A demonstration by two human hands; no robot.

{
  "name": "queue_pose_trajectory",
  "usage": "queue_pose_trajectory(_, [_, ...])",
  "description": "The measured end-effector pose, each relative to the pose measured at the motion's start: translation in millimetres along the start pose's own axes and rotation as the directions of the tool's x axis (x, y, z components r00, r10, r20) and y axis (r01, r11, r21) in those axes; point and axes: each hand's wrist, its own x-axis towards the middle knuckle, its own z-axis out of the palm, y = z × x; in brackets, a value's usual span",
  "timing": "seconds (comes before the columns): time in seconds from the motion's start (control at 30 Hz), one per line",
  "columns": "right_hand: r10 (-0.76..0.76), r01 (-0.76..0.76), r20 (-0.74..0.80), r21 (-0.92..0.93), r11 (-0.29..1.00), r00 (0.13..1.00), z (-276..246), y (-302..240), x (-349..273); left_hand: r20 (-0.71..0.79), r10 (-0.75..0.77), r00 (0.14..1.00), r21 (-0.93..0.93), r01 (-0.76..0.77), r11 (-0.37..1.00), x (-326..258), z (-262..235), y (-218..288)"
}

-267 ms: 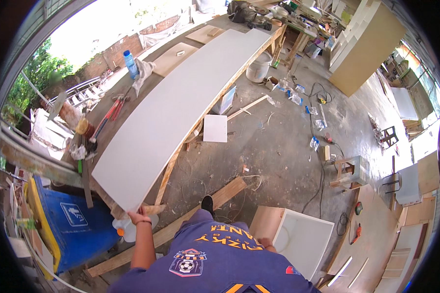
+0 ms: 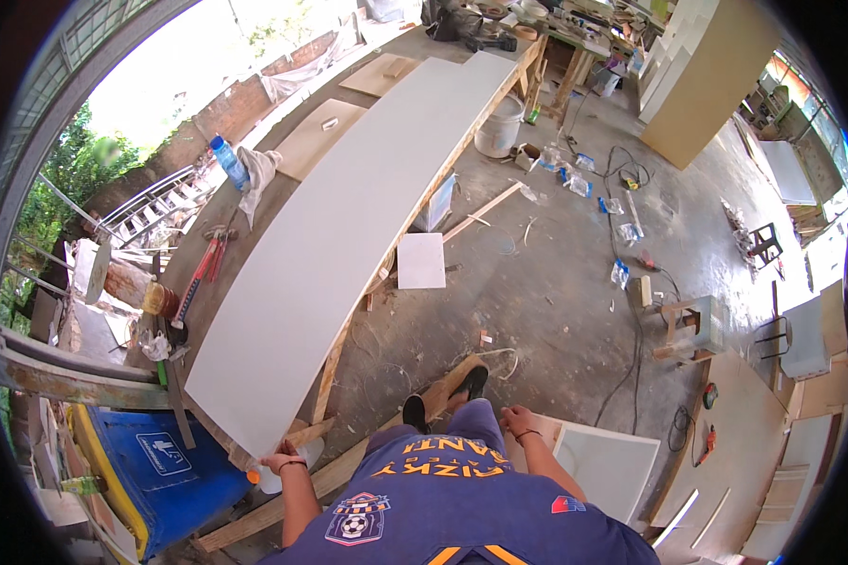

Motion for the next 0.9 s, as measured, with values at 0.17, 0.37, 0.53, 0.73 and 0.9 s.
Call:
queue_pose_trajectory(0.17, [-0.115, 0.114, 0.063, 0.019, 0.993, 0.991, -11.3, -43.7, 59.1, -0.155, 0.087, 0.984, -0.058, -0.097, 0.994, -61.1, 33.9, 4.3])
queue_pose_trajectory(0.37, [0.12, -0.12, 0.204, -0.015, 0.993, 0.972, -96.3, -50.0, 164.2, 0.022, -0.028, 0.999, -0.171, 0.031, 0.985, -44.4, 61.6, -21.2])
queue_pose_trajectory(0.53, [0.095, -0.089, -0.072, 0.088, 0.992, 0.993, -203.4, -118.4, 226.5, -0.023, -0.05, 0.998, -0.252, 0.043, 0.967, -70.3, 94.2, -65.1])
queue_pose_trajectory(0.73, [-0.506, 0.523, -0.268, -0.012, 0.852, 0.82, -208.6, -251.6, 288.0, -0.314, -0.004, 0.949, -0.172, -0.053, 0.984, -75.0, 130.6, -88.0])
queue_pose_trajectory(0.9, [-0.762, 0.77, -0.11, 0.091, 0.631, 0.638, -131.4, -443.5, 257.7, -0.696, 0.132, 0.706, 0.143, -0.044, 0.989, -81.9, 158.9, -93.5])
